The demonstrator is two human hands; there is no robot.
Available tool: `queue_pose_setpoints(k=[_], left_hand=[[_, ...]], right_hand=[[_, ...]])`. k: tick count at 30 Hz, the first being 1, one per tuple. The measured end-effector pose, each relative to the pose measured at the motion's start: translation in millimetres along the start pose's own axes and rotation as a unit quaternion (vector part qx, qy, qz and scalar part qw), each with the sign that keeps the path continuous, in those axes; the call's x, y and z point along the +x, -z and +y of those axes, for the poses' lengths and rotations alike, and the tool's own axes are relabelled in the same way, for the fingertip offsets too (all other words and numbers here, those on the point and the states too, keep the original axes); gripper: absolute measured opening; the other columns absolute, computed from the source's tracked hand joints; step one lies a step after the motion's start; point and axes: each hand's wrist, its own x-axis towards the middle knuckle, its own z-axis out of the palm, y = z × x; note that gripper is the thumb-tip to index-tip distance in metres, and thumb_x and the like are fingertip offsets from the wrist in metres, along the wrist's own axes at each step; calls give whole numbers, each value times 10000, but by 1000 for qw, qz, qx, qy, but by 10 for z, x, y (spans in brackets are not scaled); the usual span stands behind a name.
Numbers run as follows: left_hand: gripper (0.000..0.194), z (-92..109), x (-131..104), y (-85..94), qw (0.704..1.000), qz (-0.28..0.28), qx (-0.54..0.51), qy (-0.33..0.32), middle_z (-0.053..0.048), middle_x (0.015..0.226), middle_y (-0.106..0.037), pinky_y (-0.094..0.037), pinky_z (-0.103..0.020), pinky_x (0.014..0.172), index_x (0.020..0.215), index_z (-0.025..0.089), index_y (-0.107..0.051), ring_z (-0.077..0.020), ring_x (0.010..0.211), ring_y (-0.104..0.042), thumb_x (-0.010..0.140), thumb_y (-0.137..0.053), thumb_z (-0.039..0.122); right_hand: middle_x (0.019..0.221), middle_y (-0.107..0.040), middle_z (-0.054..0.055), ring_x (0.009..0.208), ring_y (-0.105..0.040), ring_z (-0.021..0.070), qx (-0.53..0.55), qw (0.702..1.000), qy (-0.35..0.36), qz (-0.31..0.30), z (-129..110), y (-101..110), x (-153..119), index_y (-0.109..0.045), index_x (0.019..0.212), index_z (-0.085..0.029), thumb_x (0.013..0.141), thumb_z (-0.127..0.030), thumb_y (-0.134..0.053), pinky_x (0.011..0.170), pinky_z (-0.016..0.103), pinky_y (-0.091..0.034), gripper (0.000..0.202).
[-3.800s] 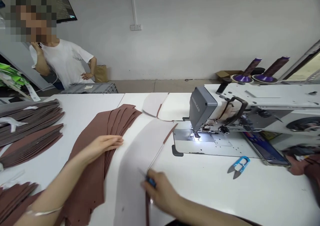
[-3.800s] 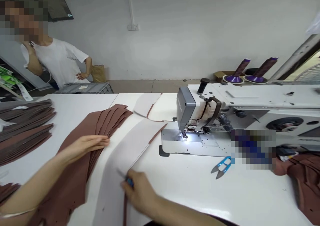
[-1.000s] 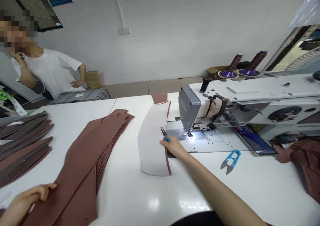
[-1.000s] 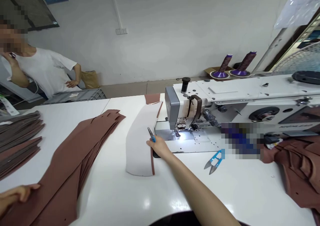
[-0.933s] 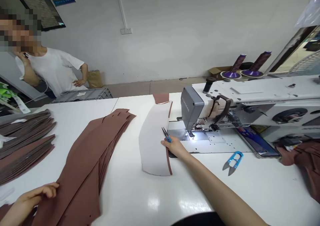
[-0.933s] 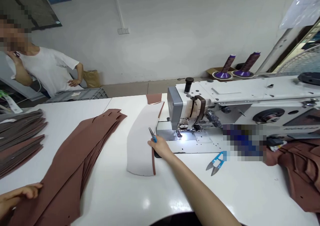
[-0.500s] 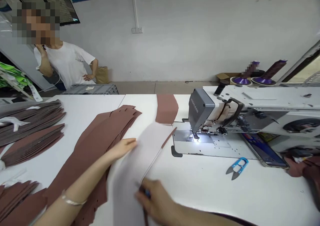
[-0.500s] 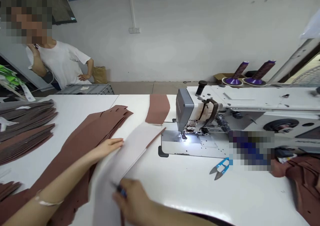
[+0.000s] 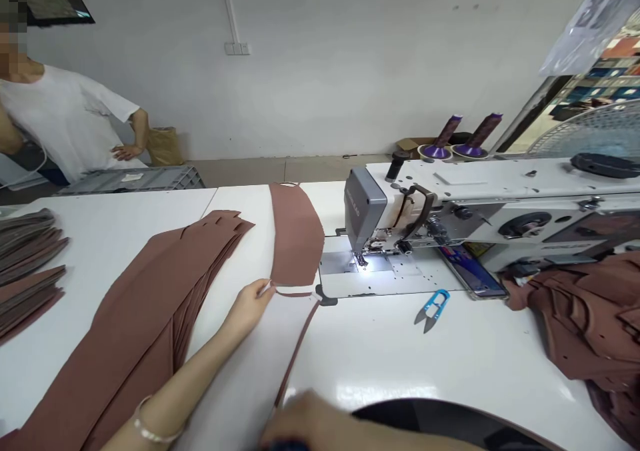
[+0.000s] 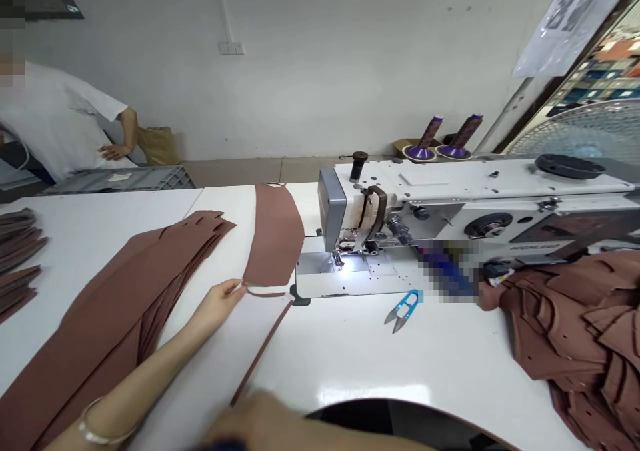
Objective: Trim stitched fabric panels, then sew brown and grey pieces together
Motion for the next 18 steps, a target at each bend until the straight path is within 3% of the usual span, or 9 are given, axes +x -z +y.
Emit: queue_pose_setpoints(k=[3, 5, 7, 10, 13, 18], left_hand=[[417, -96, -309, 145, 999, -1, -19, 31, -34, 825, -689, -452, -300, 808, 876, 166, -677, -245, 909, -599, 713, -602, 542], [410, -109, -523, 163, 995, -10, -63, 83, -22, 827, -700, -467, -290, 758, 908, 179, -678, -223, 843, -616, 739, -587, 541], [394, -95, -696, 135, 988, 5, -100, 119, -5, 772, -695, -465, -272, 696, 885, 186, -674, -196, 747, -615, 714, -628, 538], [374, -65, -847, 74, 984, 49, -117, 123, 15, 682, -661, -437, -232, 622, 780, 185, -654, -155, 654, -582, 641, -712, 528], [391, -77, -898, 34, 984, 61, -118, 120, 14, 675, -649, -427, -224, 602, 739, 186, -634, -143, 631, -567, 608, -735, 540], [420, -236, -884, 44, 987, 28, -114, 113, 2, 716, -637, -428, -233, 597, 735, 186, -575, -148, 646, -568, 611, -732, 555]], right_hand=[[728, -611, 32, 675, -539, 141, 13, 990, -90, 110, 173, 493, 14, -642, 798, -148, 853, -652, -449, 621, 233, -387, 543], [623, -565, 19, 583, -481, 116, 55, 971, -184, 140, 312, 722, 119, -625, 708, -137, 862, -657, -419, 575, 228, -363, 580], [544, -505, -7, 471, -387, 83, 121, 951, -261, 110, 419, 839, 249, -637, 726, -130, 864, -653, -417, 479, 217, -304, 584], [494, -442, -36, 395, -290, 53, 192, 934, -301, 24, 472, 880, 392, -661, 780, -111, 822, -673, -481, 389, 209, -183, 592], [474, -445, -37, 381, -297, 45, 237, 924, -297, -35, 447, 872, 445, -647, 763, -102, 758, -692, -560, 365, 206, -127, 597], [446, -425, -60, 343, -218, 26, 293, 922, -247, -61, 458, 843, 446, -645, 788, -91, 755, -657, -597, 349, 218, -93, 569]])
